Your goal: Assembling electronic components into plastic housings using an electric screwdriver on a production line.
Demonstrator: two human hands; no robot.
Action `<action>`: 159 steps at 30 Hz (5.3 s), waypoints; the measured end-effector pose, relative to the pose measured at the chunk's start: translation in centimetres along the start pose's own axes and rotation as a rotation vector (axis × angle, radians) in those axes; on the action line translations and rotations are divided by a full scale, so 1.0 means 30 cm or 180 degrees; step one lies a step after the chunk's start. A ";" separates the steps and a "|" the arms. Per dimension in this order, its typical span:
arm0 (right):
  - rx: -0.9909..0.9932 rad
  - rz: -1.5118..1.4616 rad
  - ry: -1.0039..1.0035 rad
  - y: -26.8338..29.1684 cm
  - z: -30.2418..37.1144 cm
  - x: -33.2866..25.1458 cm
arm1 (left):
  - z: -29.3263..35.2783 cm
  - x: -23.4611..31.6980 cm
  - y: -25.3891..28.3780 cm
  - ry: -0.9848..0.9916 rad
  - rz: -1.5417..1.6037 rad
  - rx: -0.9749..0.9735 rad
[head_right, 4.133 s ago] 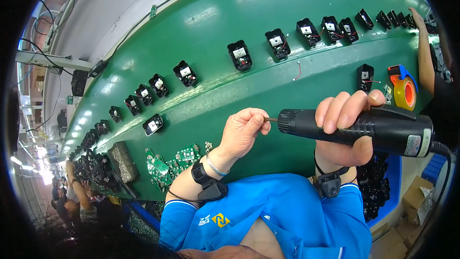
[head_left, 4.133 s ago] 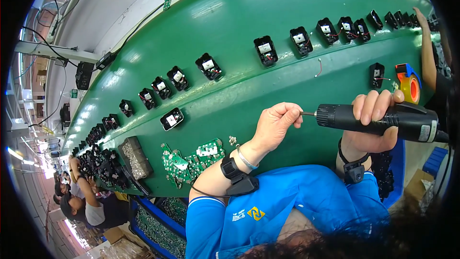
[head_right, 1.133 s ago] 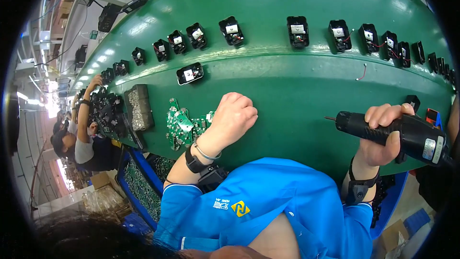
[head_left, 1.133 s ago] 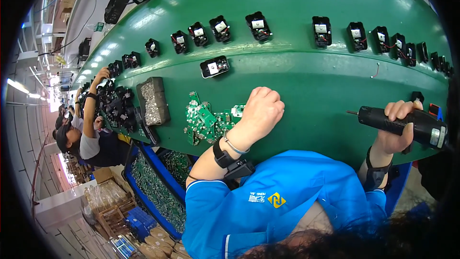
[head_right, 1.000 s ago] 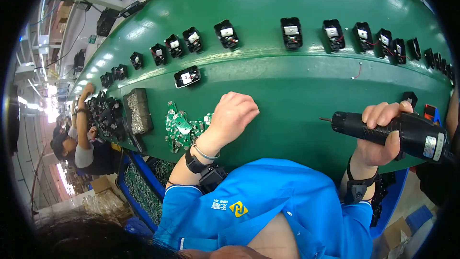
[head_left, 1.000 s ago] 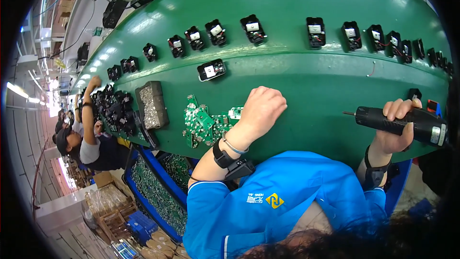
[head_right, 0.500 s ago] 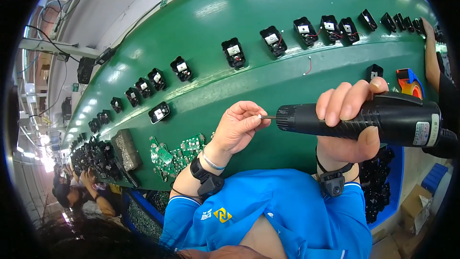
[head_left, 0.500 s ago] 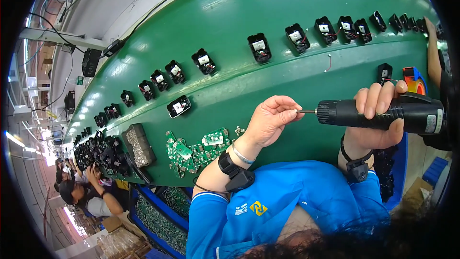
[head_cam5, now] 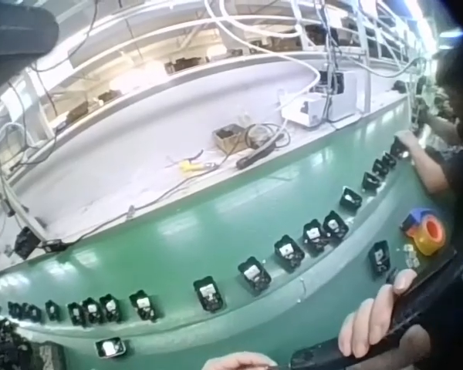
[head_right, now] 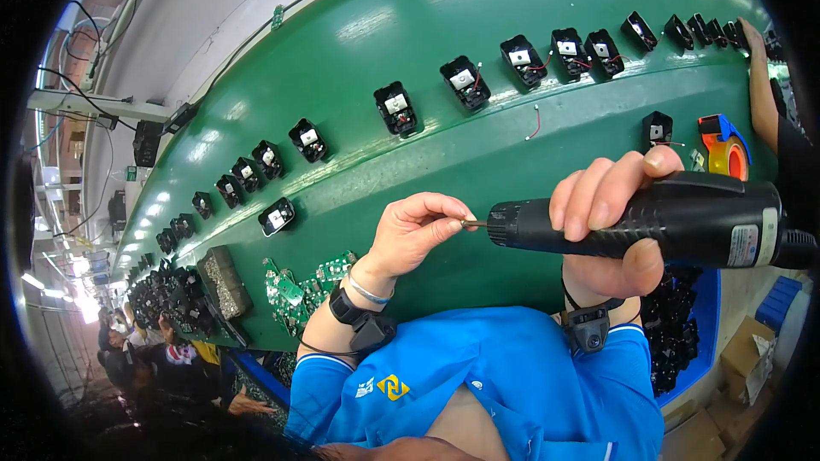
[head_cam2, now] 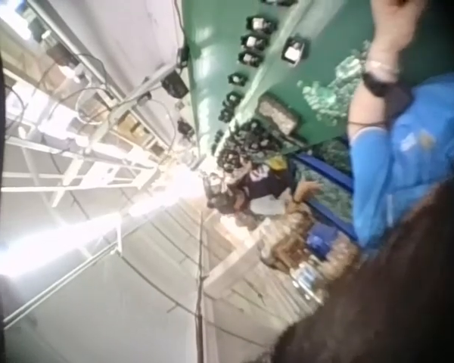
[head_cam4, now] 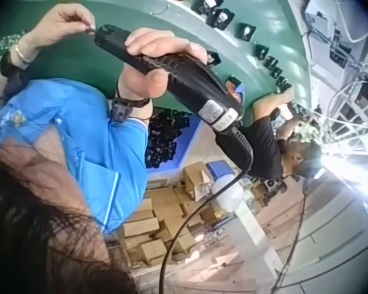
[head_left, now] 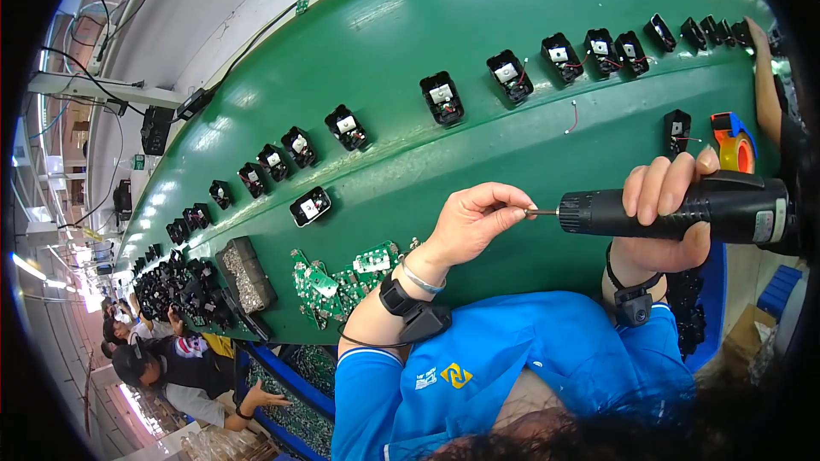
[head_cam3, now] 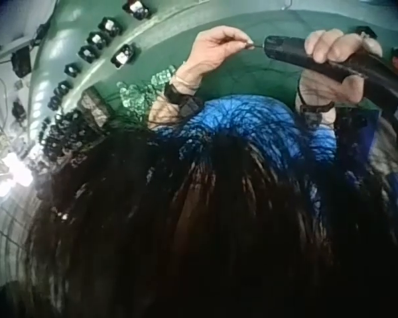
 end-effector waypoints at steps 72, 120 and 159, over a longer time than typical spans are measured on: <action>0.0122 -0.0060 0.0301 0.305 -0.289 0.074 | -0.453 0.279 -0.071 -0.2465 -0.4798 0.0600; 0.0126 -0.0157 0.0307 0.138 -0.054 -0.130 | -0.126 -0.170 -0.225 0.0442 0.2710 0.0072; 0.0403 0.0724 0.0794 0.424 -0.319 -0.162 | -0.617 0.113 -0.213 -0.1077 -0.1815 -0.0244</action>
Point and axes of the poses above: each hand's wrist, its own z-axis away from the middle knuckle, its own y-axis out of the back of the hand, x = y × z, the point moved 10 cm from there along -z, towards the middle knuckle, and after that the axes turned 1 degree about z, right-handed, at the moved point
